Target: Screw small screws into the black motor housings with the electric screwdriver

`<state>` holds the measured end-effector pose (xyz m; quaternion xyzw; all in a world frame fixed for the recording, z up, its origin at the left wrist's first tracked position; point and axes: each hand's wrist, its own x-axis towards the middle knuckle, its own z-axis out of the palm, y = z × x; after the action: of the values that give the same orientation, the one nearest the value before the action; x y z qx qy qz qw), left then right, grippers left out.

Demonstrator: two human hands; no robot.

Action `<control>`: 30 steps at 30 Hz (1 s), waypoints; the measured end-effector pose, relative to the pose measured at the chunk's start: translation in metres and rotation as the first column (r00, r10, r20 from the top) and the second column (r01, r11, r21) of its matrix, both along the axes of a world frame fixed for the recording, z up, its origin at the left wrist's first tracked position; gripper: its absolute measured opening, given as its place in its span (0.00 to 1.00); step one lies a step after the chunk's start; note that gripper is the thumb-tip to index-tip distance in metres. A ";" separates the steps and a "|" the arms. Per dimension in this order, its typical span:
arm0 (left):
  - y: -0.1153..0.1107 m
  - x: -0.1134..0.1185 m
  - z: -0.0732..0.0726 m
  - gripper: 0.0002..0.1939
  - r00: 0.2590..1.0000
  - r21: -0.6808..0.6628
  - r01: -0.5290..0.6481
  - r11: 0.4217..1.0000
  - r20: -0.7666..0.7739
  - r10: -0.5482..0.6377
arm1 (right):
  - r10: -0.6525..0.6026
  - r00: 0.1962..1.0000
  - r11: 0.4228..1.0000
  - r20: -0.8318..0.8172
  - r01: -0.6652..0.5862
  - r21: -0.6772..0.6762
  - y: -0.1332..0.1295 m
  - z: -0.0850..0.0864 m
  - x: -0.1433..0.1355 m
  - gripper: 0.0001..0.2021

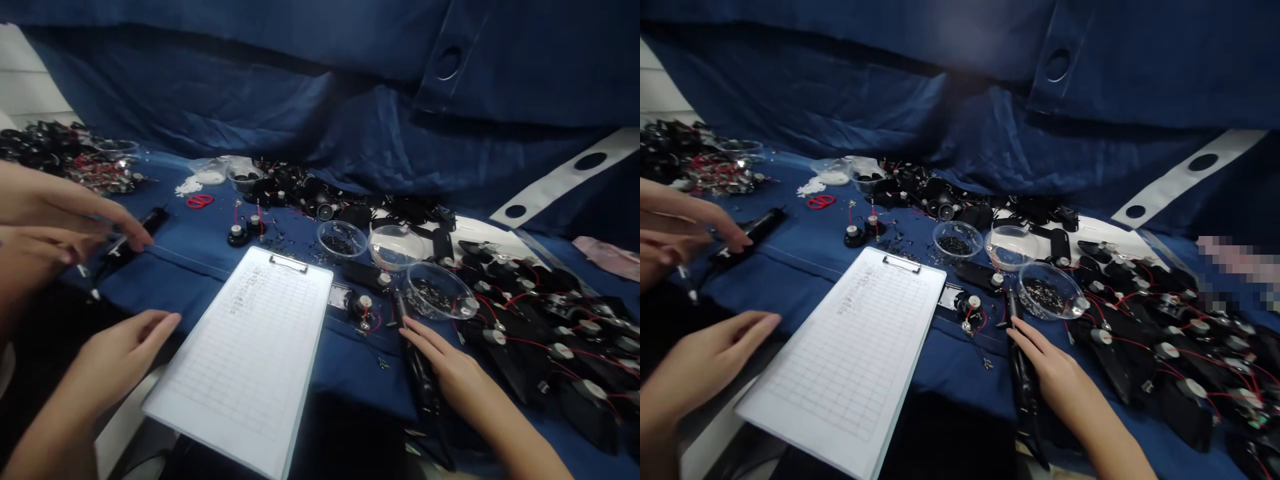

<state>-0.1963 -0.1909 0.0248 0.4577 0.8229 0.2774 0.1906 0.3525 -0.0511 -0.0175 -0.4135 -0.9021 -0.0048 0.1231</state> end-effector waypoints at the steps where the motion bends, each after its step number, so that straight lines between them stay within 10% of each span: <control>1: 0.005 0.001 -0.005 0.22 0.999 -0.089 -0.022 0.996 -0.036 0.019 | 0.005 1.000 1.000 0.001 -0.005 0.008 0.001 -0.001 0.002 0.43; 7: 0.016 0.019 -0.018 0.33 0.971 -0.103 0.108 0.989 0.225 -0.083 | 0.025 0.995 1.000 -0.092 -0.024 0.011 0.001 -0.003 0.013 0.32; 13: 0.013 0.002 -0.024 0.29 0.901 -0.035 -0.051 0.998 0.429 0.061 | -0.108 0.985 0.983 -0.136 0.126 0.133 -0.011 0.008 0.001 0.21; 21: 0.004 0.000 -0.021 0.27 0.857 -0.096 0.216 0.972 0.496 -0.141 | 0.111 0.909 0.980 -0.401 -0.032 0.198 -0.079 0.033 -0.100 0.19; 30: 0.002 0.004 -0.028 0.24 0.842 -0.110 0.222 0.969 0.523 -0.134 | 0.293 0.908 0.950 -0.301 -0.313 -0.020 -0.115 0.003 -0.180 0.31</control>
<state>-0.1920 -0.1886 -0.0028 0.4246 0.7165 0.3005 0.4648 0.1724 -0.1658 -0.0141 -0.2685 -0.9265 0.1067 0.2411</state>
